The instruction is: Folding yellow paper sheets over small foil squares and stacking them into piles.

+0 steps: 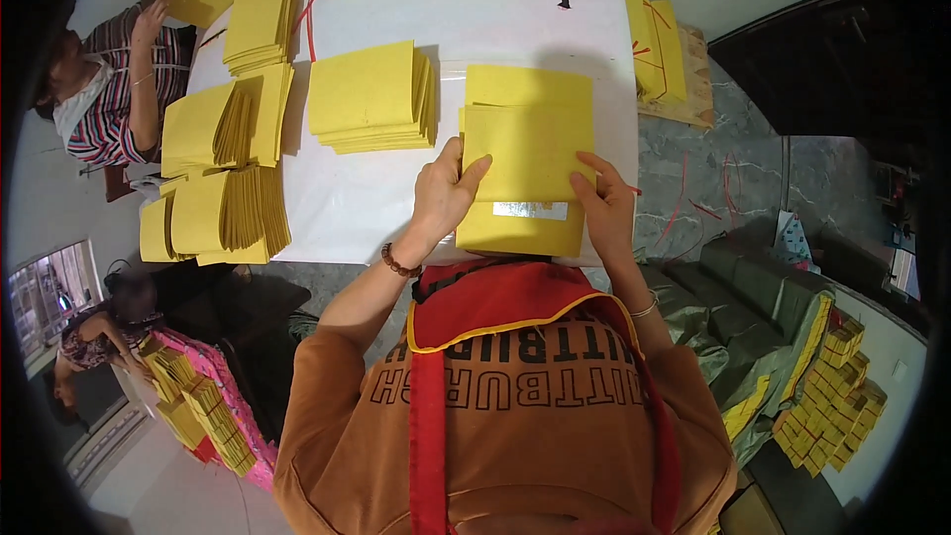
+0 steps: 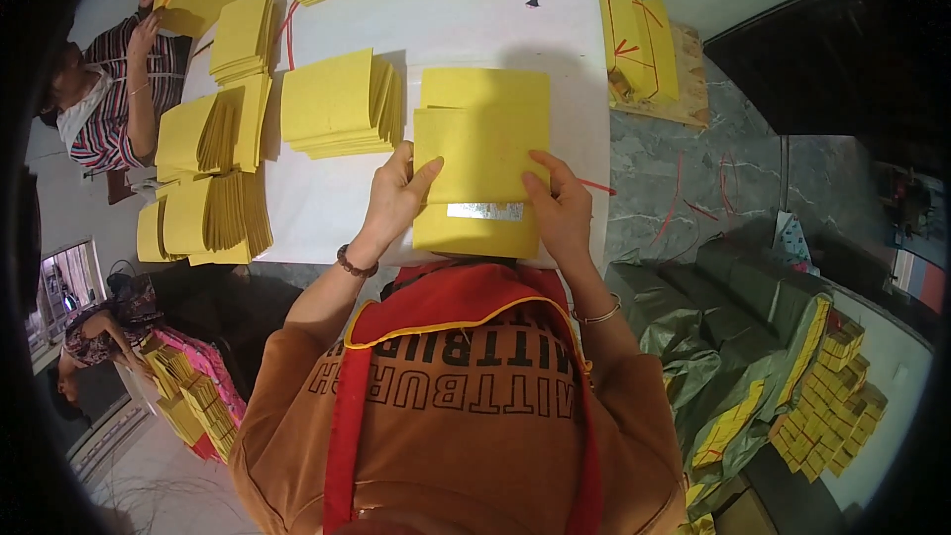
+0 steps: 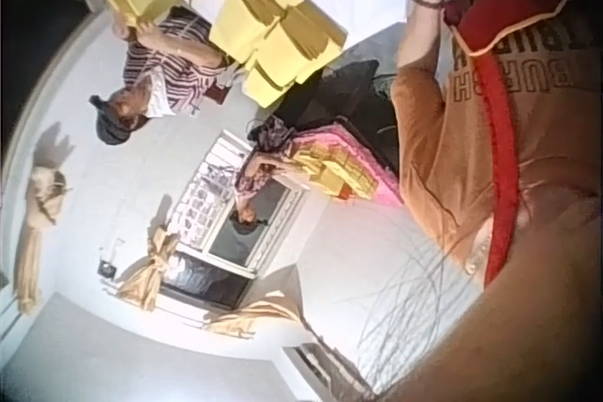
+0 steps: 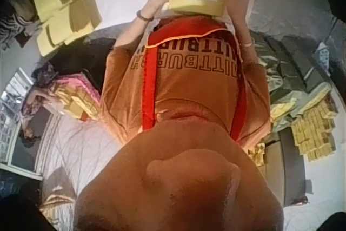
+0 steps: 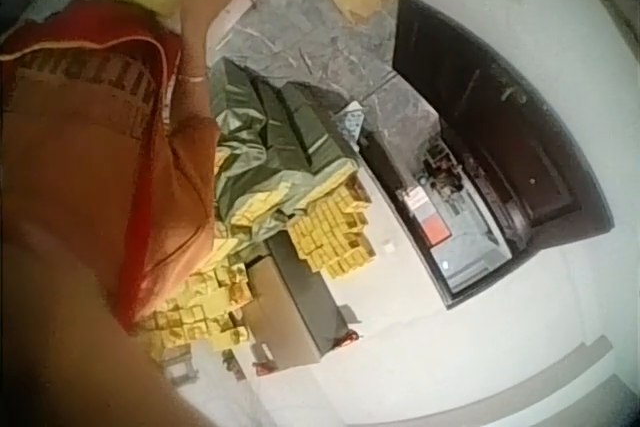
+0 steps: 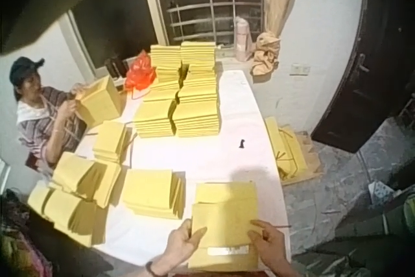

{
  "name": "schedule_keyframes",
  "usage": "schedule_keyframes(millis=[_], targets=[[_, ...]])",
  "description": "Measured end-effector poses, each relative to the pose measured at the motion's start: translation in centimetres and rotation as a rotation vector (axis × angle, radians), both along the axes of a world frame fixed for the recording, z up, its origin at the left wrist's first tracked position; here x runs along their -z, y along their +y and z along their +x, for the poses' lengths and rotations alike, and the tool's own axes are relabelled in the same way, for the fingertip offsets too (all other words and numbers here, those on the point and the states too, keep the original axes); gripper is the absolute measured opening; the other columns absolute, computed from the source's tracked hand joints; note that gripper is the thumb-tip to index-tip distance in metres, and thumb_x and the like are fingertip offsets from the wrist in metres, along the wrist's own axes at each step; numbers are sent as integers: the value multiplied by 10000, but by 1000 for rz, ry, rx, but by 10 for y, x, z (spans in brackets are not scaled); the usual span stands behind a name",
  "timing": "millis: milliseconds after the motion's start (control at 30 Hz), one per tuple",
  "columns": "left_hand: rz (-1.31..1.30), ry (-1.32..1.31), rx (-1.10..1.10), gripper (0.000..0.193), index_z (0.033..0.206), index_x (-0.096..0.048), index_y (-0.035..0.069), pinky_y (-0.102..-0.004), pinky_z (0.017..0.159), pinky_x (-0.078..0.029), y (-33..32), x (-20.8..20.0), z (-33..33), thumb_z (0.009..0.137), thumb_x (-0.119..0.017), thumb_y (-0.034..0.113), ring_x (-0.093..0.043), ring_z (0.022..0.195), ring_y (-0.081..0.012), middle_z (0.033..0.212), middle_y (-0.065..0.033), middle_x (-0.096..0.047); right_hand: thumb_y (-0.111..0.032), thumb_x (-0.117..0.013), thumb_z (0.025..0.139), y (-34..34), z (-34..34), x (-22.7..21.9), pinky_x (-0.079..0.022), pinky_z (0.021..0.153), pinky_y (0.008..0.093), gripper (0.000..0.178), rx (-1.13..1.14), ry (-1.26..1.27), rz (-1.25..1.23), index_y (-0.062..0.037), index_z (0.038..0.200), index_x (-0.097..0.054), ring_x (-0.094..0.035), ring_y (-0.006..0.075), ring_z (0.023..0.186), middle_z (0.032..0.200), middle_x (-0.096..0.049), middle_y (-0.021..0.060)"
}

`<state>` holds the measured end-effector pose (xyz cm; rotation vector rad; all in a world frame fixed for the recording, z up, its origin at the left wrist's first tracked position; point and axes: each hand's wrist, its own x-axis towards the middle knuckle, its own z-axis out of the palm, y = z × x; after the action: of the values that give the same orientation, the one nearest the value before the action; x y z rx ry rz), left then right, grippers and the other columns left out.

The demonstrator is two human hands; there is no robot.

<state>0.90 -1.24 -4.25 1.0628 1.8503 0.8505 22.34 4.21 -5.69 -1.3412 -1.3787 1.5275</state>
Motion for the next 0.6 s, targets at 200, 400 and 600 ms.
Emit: schedule_keyframes(millis=[200,400,600], targets=[[172,298,54,273,964,-452,4,-392,428,-383,1,4,6,870,-576,229,-518,448,-321,502,-134,-506,-190,-643,803,0,2,8,-402,553,281,244,36,-289,258,-78,1020,-645,-476,144,582,677,-535,77],[-1,237,37,315,1061,-462,15,-374,539,-423,5,-20,5,846,-602,197,-595,638,-280,697,-126,-589,-181,-642,805,3,0,15,-408,560,280,247,43,-240,157,-66,1023,-641,-495,144,598,689,-545,79],[567,763,334,512,1220,-483,56,-419,898,-319,16,-44,28,755,-669,162,-397,1148,-324,1238,-151,-450,-196,-641,805,2,0,21,-417,577,279,255,96,-202,162,-79,1032,-643,-517,145,622,702,-565,90]])
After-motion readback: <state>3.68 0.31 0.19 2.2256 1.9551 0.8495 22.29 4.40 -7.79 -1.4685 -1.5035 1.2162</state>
